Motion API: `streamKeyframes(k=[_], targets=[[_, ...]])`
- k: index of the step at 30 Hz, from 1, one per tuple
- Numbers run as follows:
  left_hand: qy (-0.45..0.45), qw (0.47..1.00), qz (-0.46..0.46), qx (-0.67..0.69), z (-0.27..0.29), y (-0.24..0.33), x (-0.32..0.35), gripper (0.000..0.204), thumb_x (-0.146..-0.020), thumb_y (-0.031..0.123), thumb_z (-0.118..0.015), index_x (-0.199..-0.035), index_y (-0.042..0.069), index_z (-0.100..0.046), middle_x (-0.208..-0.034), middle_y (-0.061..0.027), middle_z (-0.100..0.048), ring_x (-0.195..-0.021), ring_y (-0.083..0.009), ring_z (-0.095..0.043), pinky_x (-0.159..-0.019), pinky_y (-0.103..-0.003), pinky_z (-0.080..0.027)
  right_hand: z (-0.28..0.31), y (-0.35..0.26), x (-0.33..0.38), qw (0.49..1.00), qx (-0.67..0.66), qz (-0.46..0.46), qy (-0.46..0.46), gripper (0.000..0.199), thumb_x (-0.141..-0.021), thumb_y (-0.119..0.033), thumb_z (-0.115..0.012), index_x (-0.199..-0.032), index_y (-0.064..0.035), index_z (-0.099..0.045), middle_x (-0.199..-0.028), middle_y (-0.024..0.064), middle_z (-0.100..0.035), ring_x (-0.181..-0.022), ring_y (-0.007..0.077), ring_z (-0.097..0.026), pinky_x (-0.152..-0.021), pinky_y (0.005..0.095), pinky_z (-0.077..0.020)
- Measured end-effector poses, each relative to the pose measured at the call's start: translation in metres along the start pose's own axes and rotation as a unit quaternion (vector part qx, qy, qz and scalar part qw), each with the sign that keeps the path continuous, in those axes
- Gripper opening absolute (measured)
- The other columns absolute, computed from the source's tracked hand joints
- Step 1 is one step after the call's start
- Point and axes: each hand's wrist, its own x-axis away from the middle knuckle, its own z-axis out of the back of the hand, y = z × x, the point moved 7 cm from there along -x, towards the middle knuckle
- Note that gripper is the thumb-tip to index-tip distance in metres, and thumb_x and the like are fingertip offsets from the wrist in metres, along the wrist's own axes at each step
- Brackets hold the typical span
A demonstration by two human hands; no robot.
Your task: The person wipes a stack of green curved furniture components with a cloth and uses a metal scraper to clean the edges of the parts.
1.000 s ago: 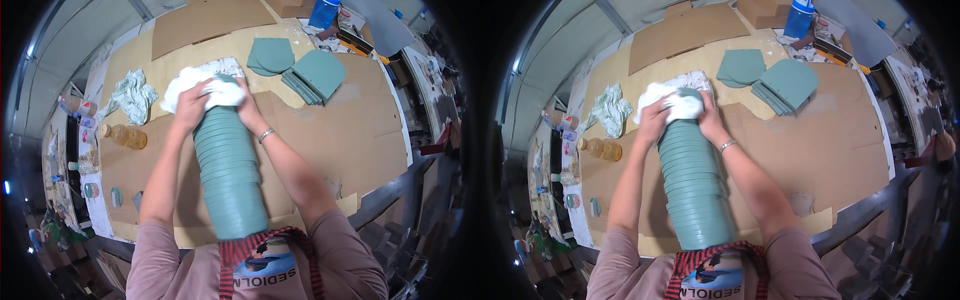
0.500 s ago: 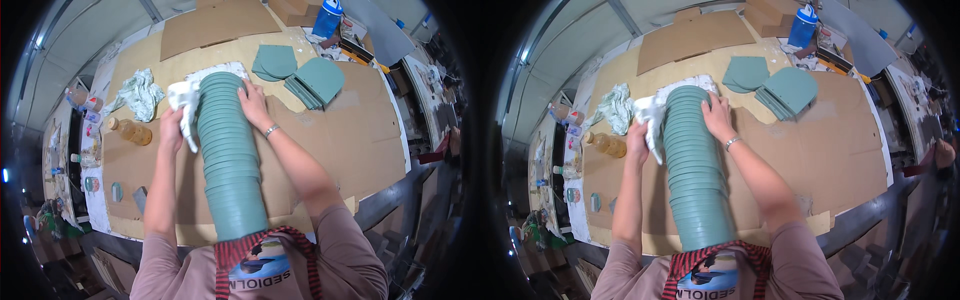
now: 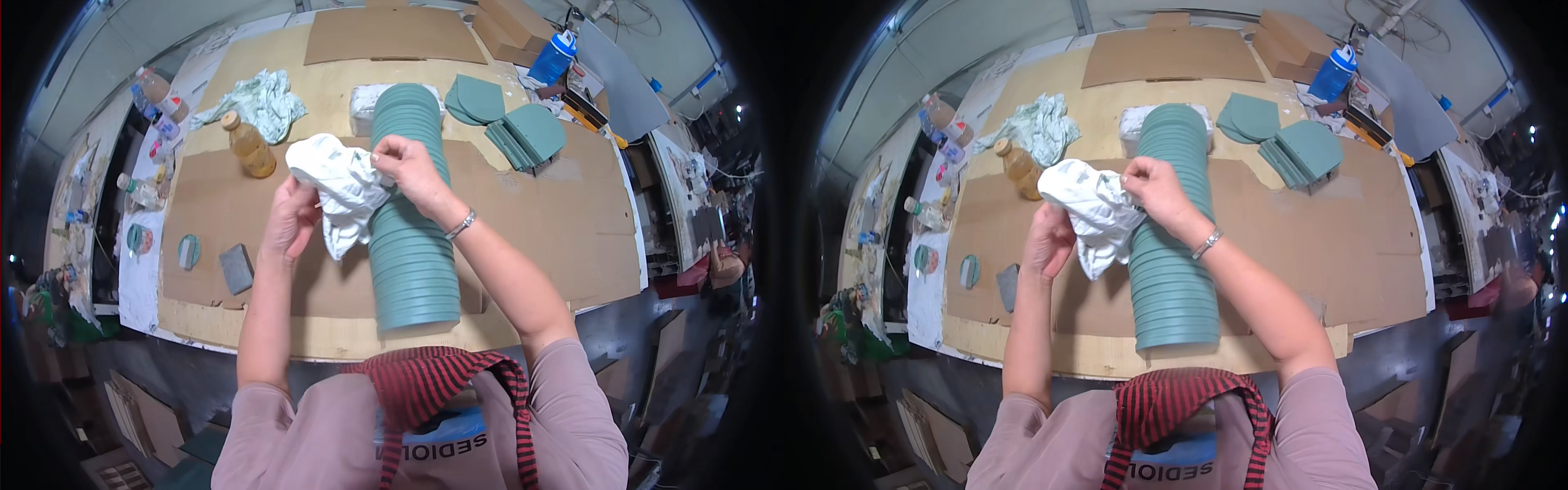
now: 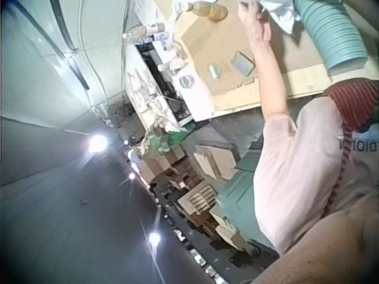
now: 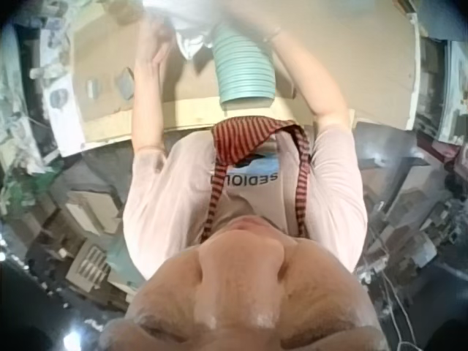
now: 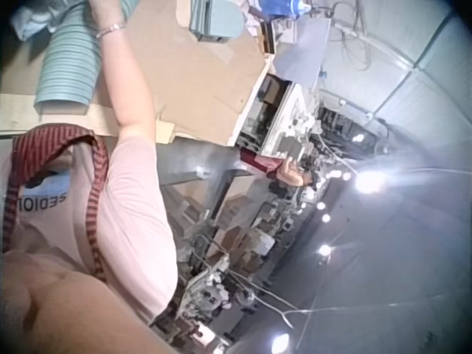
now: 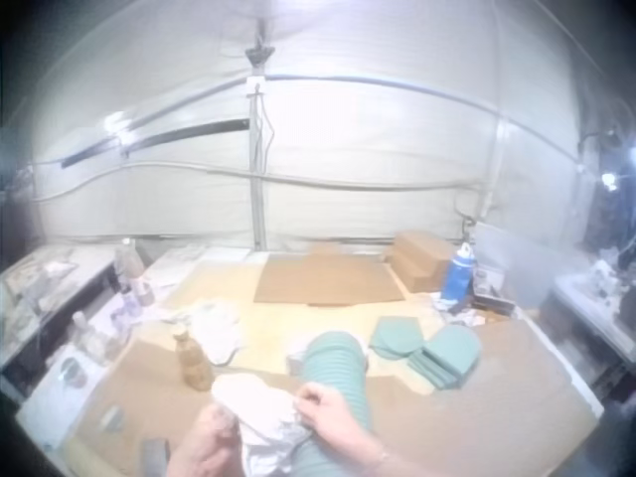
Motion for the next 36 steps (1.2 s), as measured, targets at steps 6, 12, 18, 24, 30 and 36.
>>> streamKeyframes(k=[6, 12, 18, 24, 30, 36], targets=[[0.128, 0.991, -0.009, -0.029, 0.020, 0.003, 0.028, 0.020, -0.099, 0.016, -0.058, -0.112, 0.002, -0.063, -0.098, -0.0083, -0.069, -0.085, -0.0200, -0.068, -0.083, -0.039, -0.057, -0.018, -0.004, 0.003, 0.985, 0.150, 0.058, 0.059, 0.011, -0.090, -0.007, -0.064, -0.083, 0.0006, -0.061, -0.073, 0.0006, -0.059, -0.068, 0.0082, -0.050, -0.062, 0.0269, -0.0430], [0.080, 0.995, -0.034, -0.038, 0.056, 0.016, 0.042, 0.029, -0.102, 0.026, -0.056, -0.111, 0.000, -0.063, -0.104, -0.0123, -0.070, -0.092, -0.0206, -0.069, -0.086, -0.039, -0.057, -0.040, -0.004, -0.002, 0.970, 0.225, 0.032, 0.092, 0.010, -0.086, -0.005, -0.064, -0.083, 0.0042, -0.062, -0.069, 0.0077, -0.062, -0.065, 0.0141, -0.053, -0.063, 0.0323, -0.0463], [0.052, 0.974, -0.085, -0.201, 0.032, 0.028, 0.053, 0.026, -0.097, 0.007, -0.061, -0.120, -0.006, -0.062, -0.106, -0.0118, -0.070, -0.092, -0.0167, -0.069, -0.082, -0.031, -0.057, -0.064, 0.004, -0.007, 0.962, 0.238, 0.059, 0.124, 0.017, -0.086, -0.012, -0.068, -0.084, 0.0047, -0.063, -0.081, 0.0125, -0.064, -0.076, 0.0223, -0.060, -0.071, 0.0358, -0.0487], [0.097, 0.993, -0.072, 0.004, 0.057, 0.047, 0.054, 0.027, -0.101, 0.010, -0.055, -0.118, -0.010, -0.060, -0.108, -0.0156, -0.070, -0.093, -0.0198, -0.070, -0.083, -0.032, -0.057, -0.127, -0.030, 0.023, 0.935, 0.345, 0.075, -0.040, 0.050, -0.075, -0.039, -0.080, -0.091, 0.0058, -0.065, -0.085, 0.0172, -0.062, -0.081, 0.0269, -0.063, -0.075, 0.0375, -0.0506], [0.095, 0.990, -0.098, 0.019, 0.074, 0.058, 0.054, 0.024, -0.100, 0.008, -0.056, -0.114, -0.010, -0.063, -0.104, -0.0144, -0.071, -0.092, -0.0191, -0.069, -0.084, -0.031, -0.055, -0.127, -0.008, 0.018, 0.941, 0.324, -0.082, -0.049, 0.023, -0.084, -0.005, -0.065, -0.102, 0.0079, -0.070, -0.084, 0.0123, -0.070, -0.075, 0.0155, -0.064, -0.075, 0.0282, -0.0516], [0.206, 0.968, -0.141, -0.021, 0.146, 0.081, 0.076, 0.016, -0.096, 0.007, -0.063, -0.101, -0.007, -0.066, -0.092, -0.0097, -0.071, -0.076, -0.0110, -0.067, -0.068, -0.024, -0.054, -0.089, -0.041, 0.012, 0.922, 0.388, -0.016, 0.005, 0.022, -0.087, -0.017, -0.067, -0.095, 0.0018, -0.073, -0.075, 0.0137, -0.069, -0.072, 0.0214, -0.066, -0.068, 0.0345, -0.0498]])
